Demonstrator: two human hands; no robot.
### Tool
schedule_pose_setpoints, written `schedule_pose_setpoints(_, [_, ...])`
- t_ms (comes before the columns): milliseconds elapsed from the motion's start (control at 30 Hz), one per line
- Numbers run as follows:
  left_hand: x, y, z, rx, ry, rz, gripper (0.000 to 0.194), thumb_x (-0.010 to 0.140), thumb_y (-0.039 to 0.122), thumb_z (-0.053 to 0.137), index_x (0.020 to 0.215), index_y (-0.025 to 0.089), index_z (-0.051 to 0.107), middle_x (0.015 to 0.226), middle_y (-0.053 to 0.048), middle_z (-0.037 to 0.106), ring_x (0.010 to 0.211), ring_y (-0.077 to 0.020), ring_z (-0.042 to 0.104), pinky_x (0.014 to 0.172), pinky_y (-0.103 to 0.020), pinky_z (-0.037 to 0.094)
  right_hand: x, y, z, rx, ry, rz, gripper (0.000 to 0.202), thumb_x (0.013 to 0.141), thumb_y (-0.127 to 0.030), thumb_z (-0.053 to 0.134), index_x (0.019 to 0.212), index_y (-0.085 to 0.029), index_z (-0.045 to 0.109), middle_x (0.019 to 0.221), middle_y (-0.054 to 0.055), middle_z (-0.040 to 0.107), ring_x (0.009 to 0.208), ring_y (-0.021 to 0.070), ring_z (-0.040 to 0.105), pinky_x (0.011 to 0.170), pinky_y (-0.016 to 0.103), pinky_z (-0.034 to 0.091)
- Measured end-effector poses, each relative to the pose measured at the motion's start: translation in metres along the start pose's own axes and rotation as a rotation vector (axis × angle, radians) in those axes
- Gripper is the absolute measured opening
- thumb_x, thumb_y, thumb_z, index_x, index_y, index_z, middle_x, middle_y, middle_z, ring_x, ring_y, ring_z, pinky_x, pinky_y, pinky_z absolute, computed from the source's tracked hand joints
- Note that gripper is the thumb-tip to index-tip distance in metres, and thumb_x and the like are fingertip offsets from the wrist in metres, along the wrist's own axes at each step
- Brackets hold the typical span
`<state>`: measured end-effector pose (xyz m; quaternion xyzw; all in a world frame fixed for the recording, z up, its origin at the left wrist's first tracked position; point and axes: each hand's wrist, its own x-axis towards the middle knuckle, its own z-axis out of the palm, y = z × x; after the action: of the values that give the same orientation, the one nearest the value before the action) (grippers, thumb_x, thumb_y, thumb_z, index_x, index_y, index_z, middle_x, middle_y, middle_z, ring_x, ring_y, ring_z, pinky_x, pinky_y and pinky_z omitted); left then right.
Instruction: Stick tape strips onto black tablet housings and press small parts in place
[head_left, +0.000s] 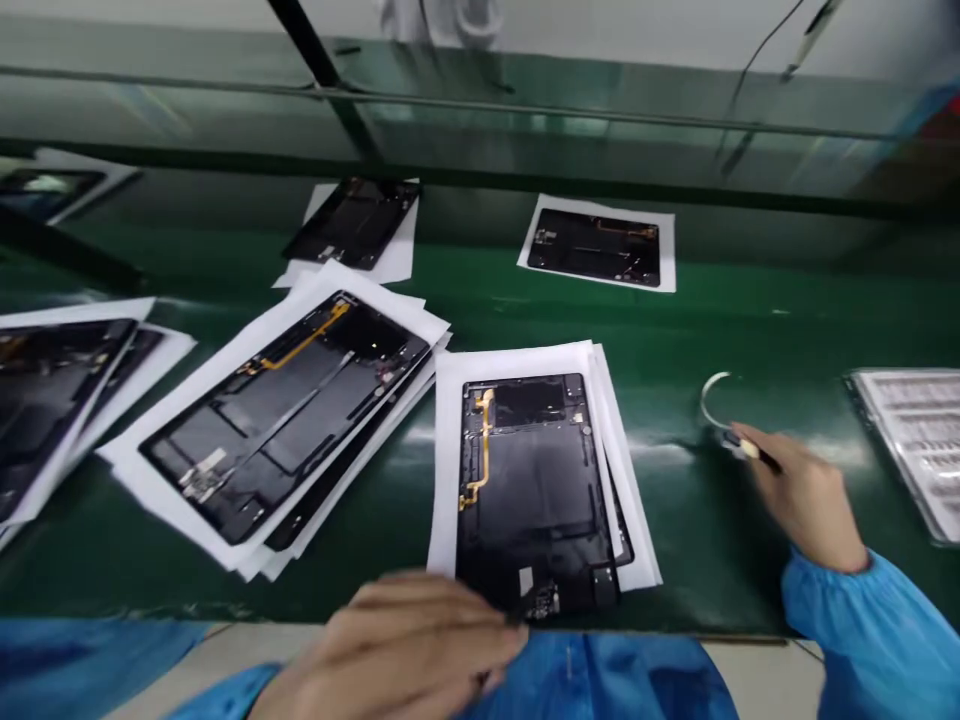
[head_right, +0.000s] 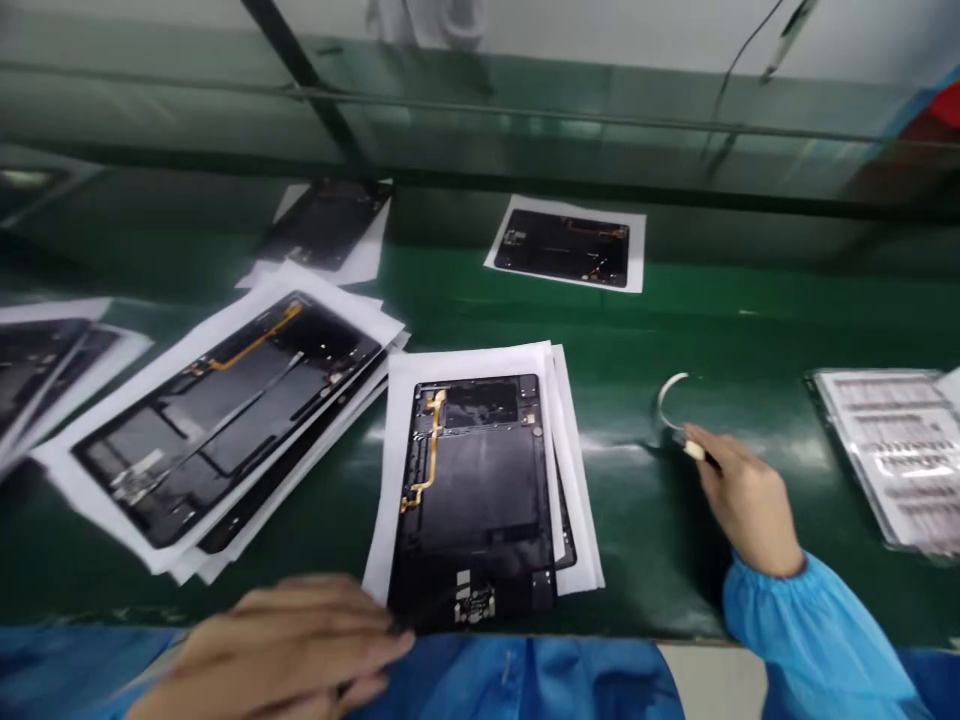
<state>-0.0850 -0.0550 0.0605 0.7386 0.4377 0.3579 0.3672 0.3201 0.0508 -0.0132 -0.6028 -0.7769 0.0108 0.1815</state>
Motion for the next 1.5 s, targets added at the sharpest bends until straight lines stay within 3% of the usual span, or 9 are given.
schedule_pose_setpoints(33, [0.015,-0.006,-0.006,-0.035,-0.096,0.112,0.049,0.085,0.013,0.066,0.126,0.039,0.061,0.087,0.003,0.077,0.069,-0.0188,0.072,0.065,-0.03,0.06,-0.003,0.011,0.001,-0.067,-0.038,-0.005,0.03,0.094,-0.031,0.047,0.109,-0.019,0.07,0.093,0.01,0.074,0.072,0.0225,0.071,0.059,0.03,0.05])
schedule_pose_setpoints(67, [0.032,-0.014,-0.011,-0.024,-0.06,0.18,0.053,0.081,0.008,0.069,0.124,0.04,0.062,0.086,0.003,0.077,0.066,-0.0188,0.072,0.061,-0.031,0.058,-0.004,0.018,0.001,-0.13,-0.056,0.006,0.029,0.094,-0.031,0.049,0.109,-0.019,0.07,0.094,0.011,0.074,0.072,0.0239,0.071,0.056,0.031,0.048])
schedule_pose_setpoints(133, [0.063,-0.029,-0.016,0.022,0.031,0.186,0.037,0.079,0.013,0.074,0.108,0.036,0.072,0.081,0.002,0.077,0.065,-0.018,0.071,0.06,-0.03,0.057,-0.005,0.02,-0.004,-0.227,0.001,0.069,0.03,0.092,-0.035,0.055,0.112,-0.018,0.07,0.095,0.015,0.074,0.076,0.0283,0.071,0.054,0.033,0.046])
schedule_pose_setpoints(233, [0.095,-0.052,-0.012,0.016,0.036,0.069,0.006,0.081,0.024,0.074,0.086,0.026,0.076,0.08,-0.002,0.074,0.071,-0.0171,0.068,0.067,-0.029,0.056,0.0,-0.015,-0.011,-0.267,0.173,0.128,0.043,0.089,-0.035,0.062,0.128,-0.017,0.062,0.095,0.018,0.072,0.083,0.0348,0.07,0.059,0.038,0.047])
schedule_pose_setpoints(300, [0.106,-0.064,-0.007,-0.007,-0.027,-0.003,0.004,0.082,0.027,0.073,0.083,0.023,0.075,0.082,-0.003,0.071,0.077,-0.0171,0.066,0.074,-0.03,0.054,0.001,-0.055,-0.008,-0.166,0.23,0.069,0.046,0.089,-0.029,0.062,0.134,-0.022,0.057,0.092,0.014,0.073,0.078,0.0316,0.07,0.06,0.038,0.049])
schedule_pose_setpoints(433, [0.118,-0.082,0.0,0.017,-0.096,-0.057,0.004,0.08,0.025,0.075,0.081,0.022,0.072,0.084,-0.001,0.066,0.085,-0.0168,0.062,0.079,-0.03,0.05,-0.016,-0.13,0.013,0.398,-0.151,-0.405,0.042,0.093,-0.012,0.048,0.134,-0.02,0.054,0.114,0.009,0.07,0.093,0.02,0.071,0.075,0.03,0.058])
schedule_pose_setpoints(533, [0.122,-0.091,0.003,0.072,-0.089,-0.043,0.005,0.08,0.022,0.075,0.079,0.021,0.07,0.093,-0.002,0.063,0.09,-0.0167,0.06,0.084,-0.03,0.048,-0.031,-0.153,0.028,0.496,-0.289,-0.513,0.038,0.091,-0.004,0.045,0.126,-0.013,0.058,0.127,0.013,0.064,0.093,0.0183,0.071,0.074,0.028,0.059])
schedule_pose_setpoints(867, [0.121,-0.108,0.009,0.155,-0.108,-0.023,0.009,0.083,0.026,0.072,0.078,0.02,0.068,0.103,-0.003,0.064,0.097,-0.0197,0.058,0.089,-0.035,0.042,-0.04,-0.15,0.034,0.439,-0.247,-0.499,0.045,0.089,0.001,0.045,0.131,-0.012,0.056,0.13,0.013,0.062,0.091,0.0188,0.072,0.073,0.03,0.059])
schedule_pose_setpoints(1500, [0.121,-0.107,0.009,0.181,-0.101,-0.005,0.009,0.083,0.023,0.073,0.078,0.019,0.067,0.103,-0.003,0.066,0.094,-0.0191,0.059,0.087,-0.035,0.041,-0.04,-0.156,0.034,0.424,-0.202,-0.509,0.032,0.09,-0.002,0.051,0.12,-0.006,0.062,0.123,0.017,0.065,0.079,0.0188,0.072,0.061,0.031,0.058])
